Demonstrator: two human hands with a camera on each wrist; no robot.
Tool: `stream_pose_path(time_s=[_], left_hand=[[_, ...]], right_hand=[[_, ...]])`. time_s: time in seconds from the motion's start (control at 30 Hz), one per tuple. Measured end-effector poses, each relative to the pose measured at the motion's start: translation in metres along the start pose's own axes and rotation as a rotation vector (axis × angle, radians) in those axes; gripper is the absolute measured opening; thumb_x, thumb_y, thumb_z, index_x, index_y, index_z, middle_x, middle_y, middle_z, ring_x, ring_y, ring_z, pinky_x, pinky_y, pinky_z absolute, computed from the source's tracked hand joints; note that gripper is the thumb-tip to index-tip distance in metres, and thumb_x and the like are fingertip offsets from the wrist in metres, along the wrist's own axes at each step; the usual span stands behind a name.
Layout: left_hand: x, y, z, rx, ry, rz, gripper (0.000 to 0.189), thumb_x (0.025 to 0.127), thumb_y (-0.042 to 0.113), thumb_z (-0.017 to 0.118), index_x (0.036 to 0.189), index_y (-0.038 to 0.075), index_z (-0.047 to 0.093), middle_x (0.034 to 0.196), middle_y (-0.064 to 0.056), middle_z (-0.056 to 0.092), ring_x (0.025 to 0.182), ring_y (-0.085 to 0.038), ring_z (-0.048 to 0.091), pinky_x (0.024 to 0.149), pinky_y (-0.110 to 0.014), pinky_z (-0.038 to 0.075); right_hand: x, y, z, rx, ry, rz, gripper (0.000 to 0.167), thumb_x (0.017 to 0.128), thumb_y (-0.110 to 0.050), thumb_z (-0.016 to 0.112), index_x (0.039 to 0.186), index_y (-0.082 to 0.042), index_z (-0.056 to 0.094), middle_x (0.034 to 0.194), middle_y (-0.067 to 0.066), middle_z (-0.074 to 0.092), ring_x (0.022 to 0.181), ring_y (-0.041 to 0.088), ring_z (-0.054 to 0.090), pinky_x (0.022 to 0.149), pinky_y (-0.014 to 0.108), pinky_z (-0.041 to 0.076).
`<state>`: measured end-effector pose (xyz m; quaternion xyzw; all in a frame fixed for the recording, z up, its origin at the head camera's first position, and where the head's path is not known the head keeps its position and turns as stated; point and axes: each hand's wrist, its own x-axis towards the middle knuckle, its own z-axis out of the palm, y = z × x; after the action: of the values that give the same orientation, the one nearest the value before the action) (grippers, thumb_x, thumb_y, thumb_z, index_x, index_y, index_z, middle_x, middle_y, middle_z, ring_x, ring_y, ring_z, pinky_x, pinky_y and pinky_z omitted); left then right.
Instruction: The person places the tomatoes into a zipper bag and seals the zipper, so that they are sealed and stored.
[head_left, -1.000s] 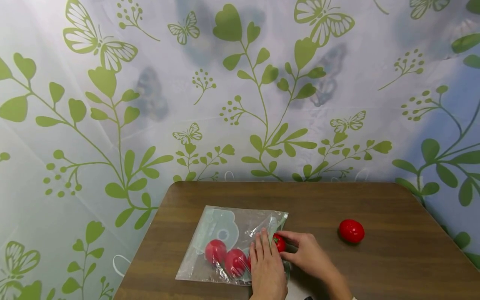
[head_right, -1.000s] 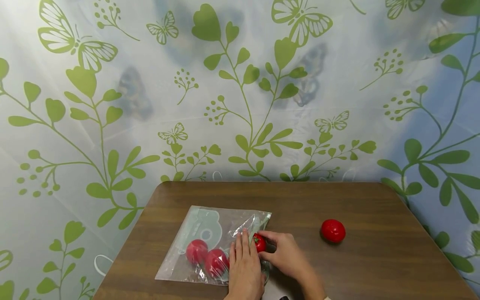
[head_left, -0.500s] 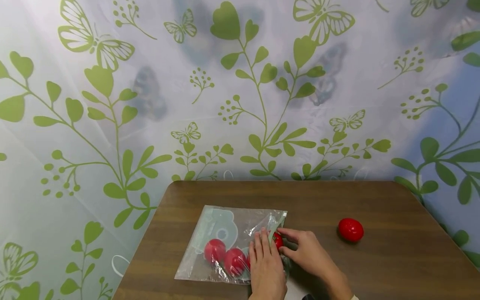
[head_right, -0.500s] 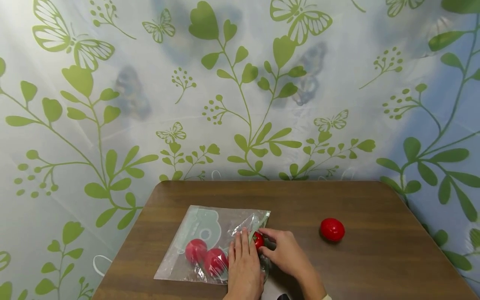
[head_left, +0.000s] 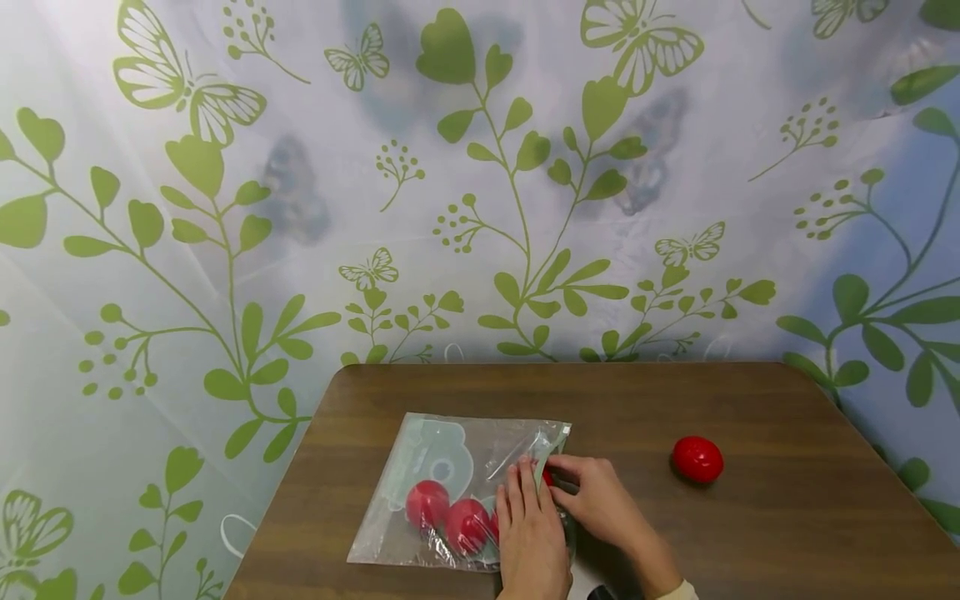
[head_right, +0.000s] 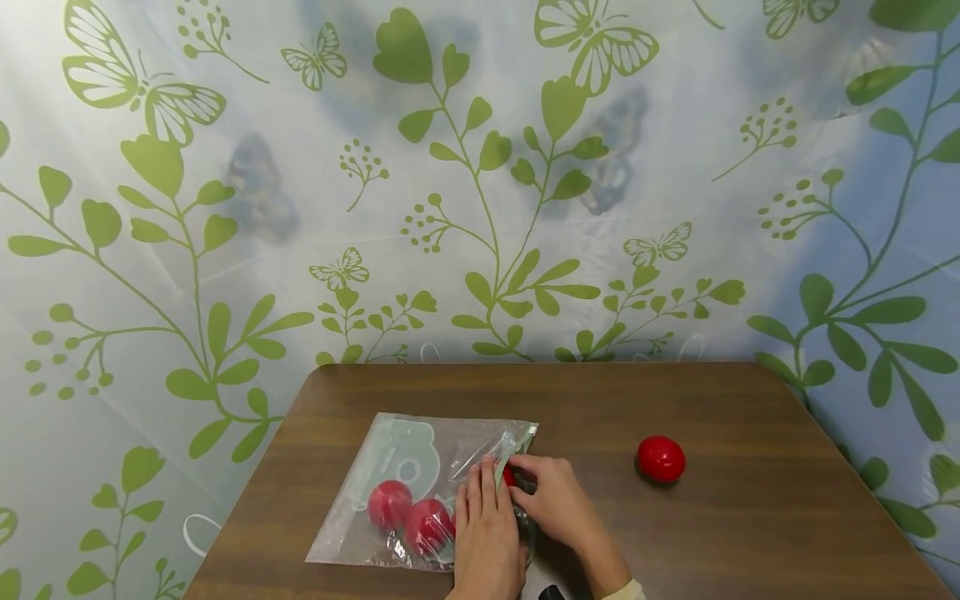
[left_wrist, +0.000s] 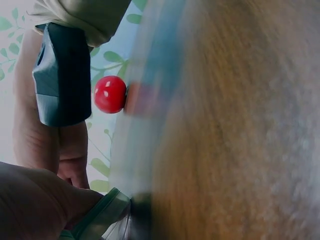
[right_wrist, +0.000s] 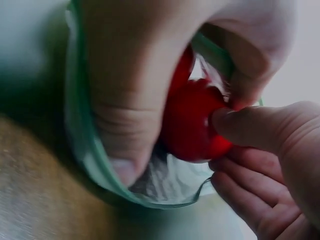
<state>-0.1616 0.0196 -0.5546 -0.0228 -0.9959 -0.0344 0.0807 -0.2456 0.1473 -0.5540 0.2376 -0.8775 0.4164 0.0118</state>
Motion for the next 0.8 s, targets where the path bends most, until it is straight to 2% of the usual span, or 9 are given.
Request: stream_pose_path(time_s=[0.17, 0.37, 0.53, 0.63, 0.8], left_hand=[[-0.001, 0.000, 0.002, 0.015, 0.034, 0.011, 0.117, 0.062, 0.042, 0.103, 0.159, 0.003, 0.051, 0.175, -0.021, 0.035, 0.162, -0.040, 0.036, 0.129, -0.056, 0.036], [-0.002, 0.000, 0.002, 0.015, 0.065, 0.020, 0.122, 0.055, 0.037, 0.105, 0.158, 0.002, 0.051, 0.174, -0.021, 0.037, 0.161, -0.040, 0.039, 0.129, -0.056, 0.037], [-0.001, -0.001, 0.004, 0.039, 0.089, 0.023, 0.120, 0.060, 0.041, 0.103, 0.160, 0.001, 0.049, 0.173, -0.021, 0.039, 0.160, -0.040, 0.040, 0.128, -0.055, 0.038], [-0.001, -0.001, 0.004, 0.039, 0.098, 0.024, 0.122, 0.060, 0.041, 0.103, 0.161, 0.001, 0.047, 0.173, -0.021, 0.039, 0.159, -0.041, 0.041, 0.128, -0.055, 0.038], [-0.002, -0.001, 0.004, 0.033, 0.101, 0.020, 0.126, 0.057, 0.041, 0.104, 0.162, 0.000, 0.046, 0.173, -0.021, 0.038, 0.158, -0.040, 0.042, 0.128, -0.055, 0.039]], right_hand=[[0.000, 0.003, 0.011, 0.037, 0.083, 0.029, 0.035, 0.090, -0.009, 0.090, 0.124, -0.009, 0.082, 0.121, 0.009, 0.083, 0.110, 0.026, 0.081, 0.096, 0.045, 0.065], [0.000, 0.008, 0.025, 0.179, 0.153, 0.066, 0.033, 0.089, -0.008, 0.089, 0.121, -0.009, 0.083, 0.119, 0.007, 0.084, 0.109, 0.017, 0.079, 0.095, 0.030, 0.064], [0.002, 0.013, 0.035, 0.348, 0.150, 0.074, 0.032, 0.092, -0.003, 0.085, 0.124, -0.002, 0.080, 0.122, 0.014, 0.082, 0.112, 0.013, 0.076, 0.096, 0.020, 0.059], [0.003, 0.014, 0.037, 0.431, 0.132, 0.058, 0.031, 0.096, -0.004, 0.081, 0.126, 0.003, 0.078, 0.124, 0.020, 0.080, 0.114, 0.012, 0.075, 0.098, 0.018, 0.057], [0.003, 0.014, 0.039, 0.494, 0.111, 0.064, 0.033, 0.098, -0.005, 0.080, 0.129, 0.007, 0.075, 0.128, 0.024, 0.078, 0.115, 0.010, 0.074, 0.098, 0.019, 0.057]])
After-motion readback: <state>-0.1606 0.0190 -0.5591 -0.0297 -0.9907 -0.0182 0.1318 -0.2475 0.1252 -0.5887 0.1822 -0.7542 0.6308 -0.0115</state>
